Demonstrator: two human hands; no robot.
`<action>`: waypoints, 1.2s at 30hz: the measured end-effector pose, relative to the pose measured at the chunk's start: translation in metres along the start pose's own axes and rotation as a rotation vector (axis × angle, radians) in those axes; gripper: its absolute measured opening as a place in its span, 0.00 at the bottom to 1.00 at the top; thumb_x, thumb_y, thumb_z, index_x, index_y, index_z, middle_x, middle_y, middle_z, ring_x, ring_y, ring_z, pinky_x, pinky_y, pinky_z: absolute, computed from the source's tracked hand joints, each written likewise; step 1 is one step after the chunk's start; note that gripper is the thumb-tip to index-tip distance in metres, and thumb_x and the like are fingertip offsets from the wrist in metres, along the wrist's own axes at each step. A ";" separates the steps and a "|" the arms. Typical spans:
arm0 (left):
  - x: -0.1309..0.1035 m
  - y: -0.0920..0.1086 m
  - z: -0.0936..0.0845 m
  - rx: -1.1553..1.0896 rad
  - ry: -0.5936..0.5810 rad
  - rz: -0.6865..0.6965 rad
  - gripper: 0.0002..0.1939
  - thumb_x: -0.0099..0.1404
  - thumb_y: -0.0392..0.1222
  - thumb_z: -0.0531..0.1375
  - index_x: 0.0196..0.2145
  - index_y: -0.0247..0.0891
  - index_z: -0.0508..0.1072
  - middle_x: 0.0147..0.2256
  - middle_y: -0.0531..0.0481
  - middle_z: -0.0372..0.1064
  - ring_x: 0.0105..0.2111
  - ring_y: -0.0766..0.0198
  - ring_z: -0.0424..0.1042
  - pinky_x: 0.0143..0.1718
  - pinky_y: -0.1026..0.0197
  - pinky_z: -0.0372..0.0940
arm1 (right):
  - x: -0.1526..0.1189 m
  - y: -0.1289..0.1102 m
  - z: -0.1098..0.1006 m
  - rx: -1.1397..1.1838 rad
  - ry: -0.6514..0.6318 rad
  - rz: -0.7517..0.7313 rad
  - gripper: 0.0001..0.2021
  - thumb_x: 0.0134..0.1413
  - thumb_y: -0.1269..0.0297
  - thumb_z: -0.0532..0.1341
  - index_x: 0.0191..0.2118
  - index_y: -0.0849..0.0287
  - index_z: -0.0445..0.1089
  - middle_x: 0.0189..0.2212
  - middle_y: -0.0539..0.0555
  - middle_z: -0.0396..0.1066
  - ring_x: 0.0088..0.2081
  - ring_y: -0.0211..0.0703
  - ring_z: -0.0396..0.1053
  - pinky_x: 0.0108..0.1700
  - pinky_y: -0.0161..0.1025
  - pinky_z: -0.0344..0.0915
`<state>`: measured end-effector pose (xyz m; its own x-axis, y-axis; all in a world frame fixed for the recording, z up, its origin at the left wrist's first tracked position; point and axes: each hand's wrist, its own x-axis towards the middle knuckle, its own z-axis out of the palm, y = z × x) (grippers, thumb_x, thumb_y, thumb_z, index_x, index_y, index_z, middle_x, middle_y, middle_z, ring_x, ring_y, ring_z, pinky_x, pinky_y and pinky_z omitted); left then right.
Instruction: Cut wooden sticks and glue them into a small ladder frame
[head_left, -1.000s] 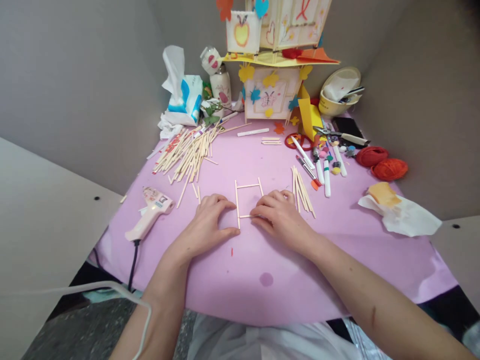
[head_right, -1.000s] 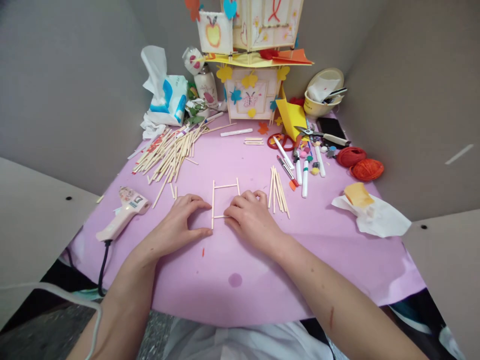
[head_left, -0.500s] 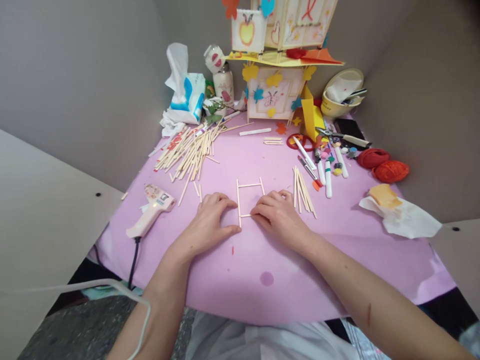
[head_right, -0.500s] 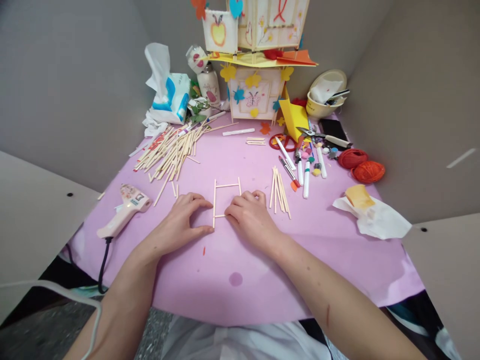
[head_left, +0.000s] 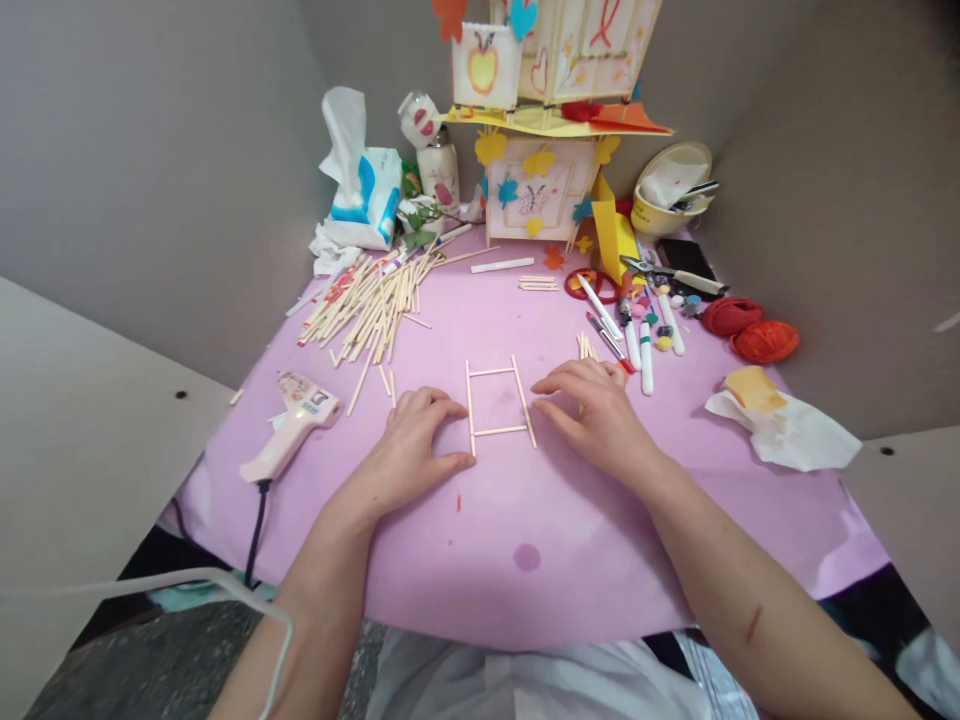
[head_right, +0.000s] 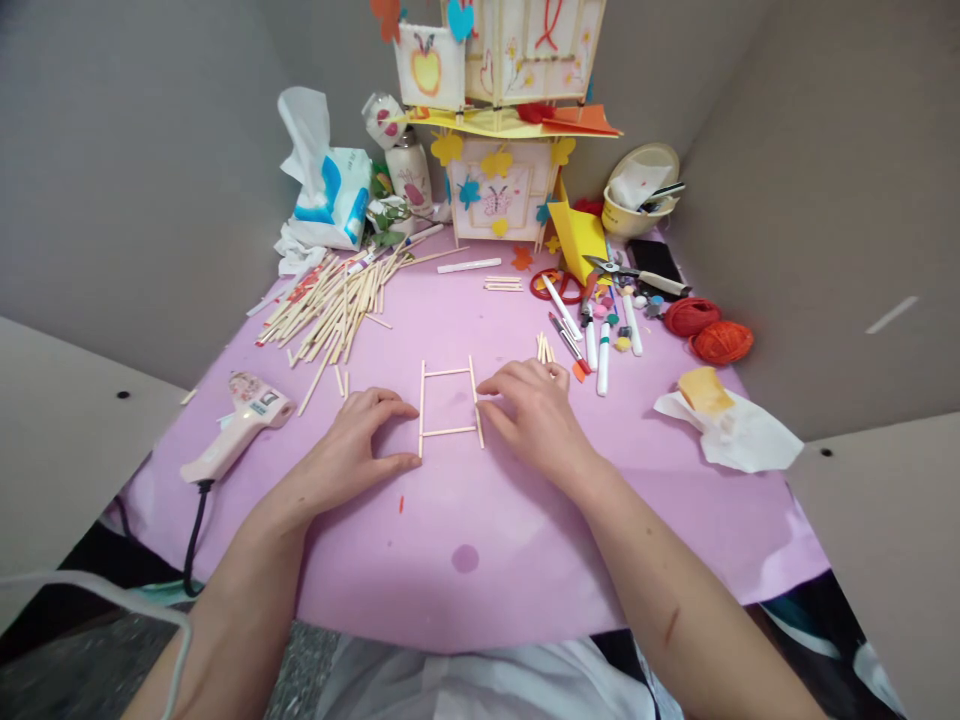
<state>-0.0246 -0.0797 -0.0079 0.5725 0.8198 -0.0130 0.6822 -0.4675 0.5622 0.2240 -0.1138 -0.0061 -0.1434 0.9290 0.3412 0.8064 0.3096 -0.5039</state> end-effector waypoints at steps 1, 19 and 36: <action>0.000 0.000 0.000 0.001 -0.002 -0.005 0.22 0.55 0.48 0.64 0.47 0.43 0.67 0.47 0.48 0.60 0.50 0.54 0.58 0.53 0.50 0.56 | 0.000 0.004 -0.003 0.010 0.016 0.025 0.03 0.56 0.66 0.60 0.37 0.55 0.71 0.37 0.50 0.72 0.42 0.43 0.65 0.49 0.45 0.46; -0.001 -0.001 -0.005 -0.057 0.006 -0.022 0.19 0.56 0.45 0.62 0.45 0.43 0.65 0.47 0.47 0.60 0.50 0.52 0.58 0.51 0.47 0.56 | 0.085 0.014 -0.012 -0.337 -0.218 -0.049 0.07 0.58 0.69 0.55 0.33 0.58 0.71 0.35 0.53 0.73 0.41 0.43 0.62 0.43 0.42 0.46; 0.001 -0.005 -0.005 -0.117 -0.039 -0.101 0.20 0.55 0.42 0.62 0.46 0.45 0.64 0.49 0.48 0.59 0.51 0.52 0.57 0.53 0.47 0.56 | 0.202 0.113 -0.015 -0.542 -0.320 0.015 0.12 0.56 0.66 0.54 0.38 0.58 0.75 0.40 0.56 0.75 0.43 0.46 0.66 0.39 0.38 0.52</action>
<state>-0.0300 -0.0745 -0.0066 0.5221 0.8464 -0.1051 0.6812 -0.3397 0.6485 0.2953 0.1055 0.0180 -0.2267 0.9731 0.0410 0.9739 0.2270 -0.0044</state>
